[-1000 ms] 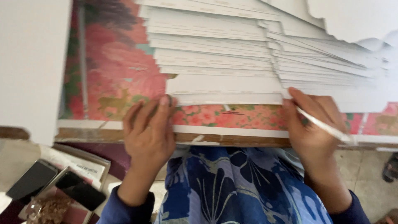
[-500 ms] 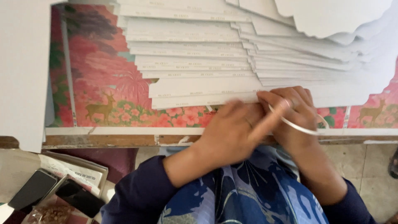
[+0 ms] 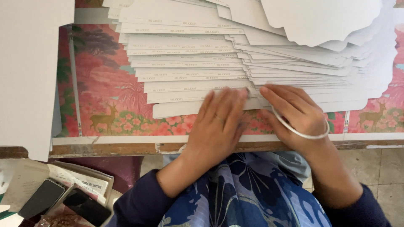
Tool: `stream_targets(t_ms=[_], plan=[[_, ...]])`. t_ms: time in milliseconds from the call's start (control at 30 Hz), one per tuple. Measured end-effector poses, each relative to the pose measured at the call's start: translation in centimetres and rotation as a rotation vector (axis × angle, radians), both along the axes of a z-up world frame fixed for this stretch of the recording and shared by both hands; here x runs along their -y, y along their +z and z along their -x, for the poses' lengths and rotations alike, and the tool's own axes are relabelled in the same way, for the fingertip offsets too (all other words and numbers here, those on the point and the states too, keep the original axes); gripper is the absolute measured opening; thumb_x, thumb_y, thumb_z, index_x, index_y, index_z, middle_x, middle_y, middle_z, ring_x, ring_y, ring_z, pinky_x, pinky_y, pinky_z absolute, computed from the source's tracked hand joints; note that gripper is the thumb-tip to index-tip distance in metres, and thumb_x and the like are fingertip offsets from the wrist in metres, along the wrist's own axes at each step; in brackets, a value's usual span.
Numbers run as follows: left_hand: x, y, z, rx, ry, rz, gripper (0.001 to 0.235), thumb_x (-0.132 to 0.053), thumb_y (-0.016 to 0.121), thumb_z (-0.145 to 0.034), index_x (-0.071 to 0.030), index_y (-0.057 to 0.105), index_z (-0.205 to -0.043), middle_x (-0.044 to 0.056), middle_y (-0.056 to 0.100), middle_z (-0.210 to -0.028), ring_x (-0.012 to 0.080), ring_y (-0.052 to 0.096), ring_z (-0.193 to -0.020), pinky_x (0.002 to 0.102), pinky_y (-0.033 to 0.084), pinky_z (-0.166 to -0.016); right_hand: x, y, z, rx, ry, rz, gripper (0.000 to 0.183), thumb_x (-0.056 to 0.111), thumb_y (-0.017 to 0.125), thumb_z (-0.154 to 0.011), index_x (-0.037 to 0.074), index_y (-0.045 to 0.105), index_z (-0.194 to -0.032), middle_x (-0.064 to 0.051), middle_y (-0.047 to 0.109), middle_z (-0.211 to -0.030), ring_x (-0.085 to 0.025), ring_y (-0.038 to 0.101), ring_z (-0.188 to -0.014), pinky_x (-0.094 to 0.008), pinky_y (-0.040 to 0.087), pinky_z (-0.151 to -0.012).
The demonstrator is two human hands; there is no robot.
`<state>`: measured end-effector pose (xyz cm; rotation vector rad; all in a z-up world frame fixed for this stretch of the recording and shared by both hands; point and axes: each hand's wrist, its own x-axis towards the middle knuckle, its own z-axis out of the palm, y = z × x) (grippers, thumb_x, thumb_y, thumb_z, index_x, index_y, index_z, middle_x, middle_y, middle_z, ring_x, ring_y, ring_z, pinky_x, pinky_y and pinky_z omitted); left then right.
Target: The person sits on the floor and applies glue to the edges of a stack of white paper cutouts using a small brush. They then press the glued edges together to adhere the sheets.
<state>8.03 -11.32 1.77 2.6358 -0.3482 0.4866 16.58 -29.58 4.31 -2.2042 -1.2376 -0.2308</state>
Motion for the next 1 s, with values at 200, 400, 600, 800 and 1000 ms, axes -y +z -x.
stream_targets(t_ms=[200, 400, 600, 800, 1000], plan=[[1.4, -1.0, -0.6, 0.074, 0.095, -0.171, 0.048, -0.045, 0.064, -0.093, -0.016, 0.055, -0.131, 0.018, 0.053, -0.122, 0.0376, 0.052, -0.119, 0.053, 0.038, -0.106, -0.6, -1.0, 3.8, 0.153, -0.089, 0.101, 0.026, 0.009, 0.045, -0.099, -0.003, 0.066, -0.106, -0.017, 0.059, -0.08, -0.032, 0.052, -0.066, -0.044, 0.041, -0.061], [-4.0, -2.9, 1.8, -0.137, 0.096, 0.073, 0.051, -0.03, 0.059, -0.089, -0.009, 0.048, -0.135, 0.011, 0.055, -0.137, 0.0279, 0.051, -0.129, 0.053, 0.029, -0.113, -7.5, 2.3, 5.2, -0.308, 0.01, -0.093, 0.019, 0.0, 0.048, -0.095, -0.006, 0.062, -0.106, -0.015, 0.063, -0.091, -0.028, 0.058, -0.077, -0.035, 0.046, -0.074], [-10.6, -0.2, 7.5, 0.082, 0.329, 0.178, 0.033, 0.005, 0.043, -0.098, 0.008, 0.042, -0.131, 0.014, 0.069, -0.113, 0.0255, 0.068, -0.102, 0.043, 0.049, -0.104, -13.0, 0.2, 5.3, -0.443, 0.062, -0.13, 0.025, -0.004, 0.049, -0.096, -0.003, 0.059, -0.119, -0.013, 0.063, -0.095, -0.025, 0.059, -0.087, -0.033, 0.048, -0.082], [-11.0, -1.1, 7.9, 0.139, 0.205, -0.034, 0.03, -0.008, 0.036, -0.1, -0.001, 0.05, -0.126, 0.009, 0.068, -0.117, 0.0283, 0.065, -0.114, 0.044, 0.044, -0.1, -14.4, -0.5, 5.1, -0.367, 0.091, -0.082, 0.032, -0.009, 0.049, -0.088, -0.004, 0.058, -0.119, -0.014, 0.065, -0.097, -0.029, 0.059, -0.088, -0.037, 0.047, -0.084], [-10.3, -0.2, 7.1, 0.108, 0.327, -0.017, 0.028, -0.004, 0.044, -0.099, 0.005, 0.047, -0.125, 0.0, 0.072, -0.112, 0.0231, 0.066, -0.106, 0.038, 0.039, -0.1, -6.8, 1.4, 4.4, -0.226, -0.106, -0.002, 0.022, 0.0, 0.05, -0.096, -0.005, 0.062, -0.113, -0.017, 0.065, -0.115, -0.032, 0.063, -0.099, -0.041, 0.049, -0.092]])
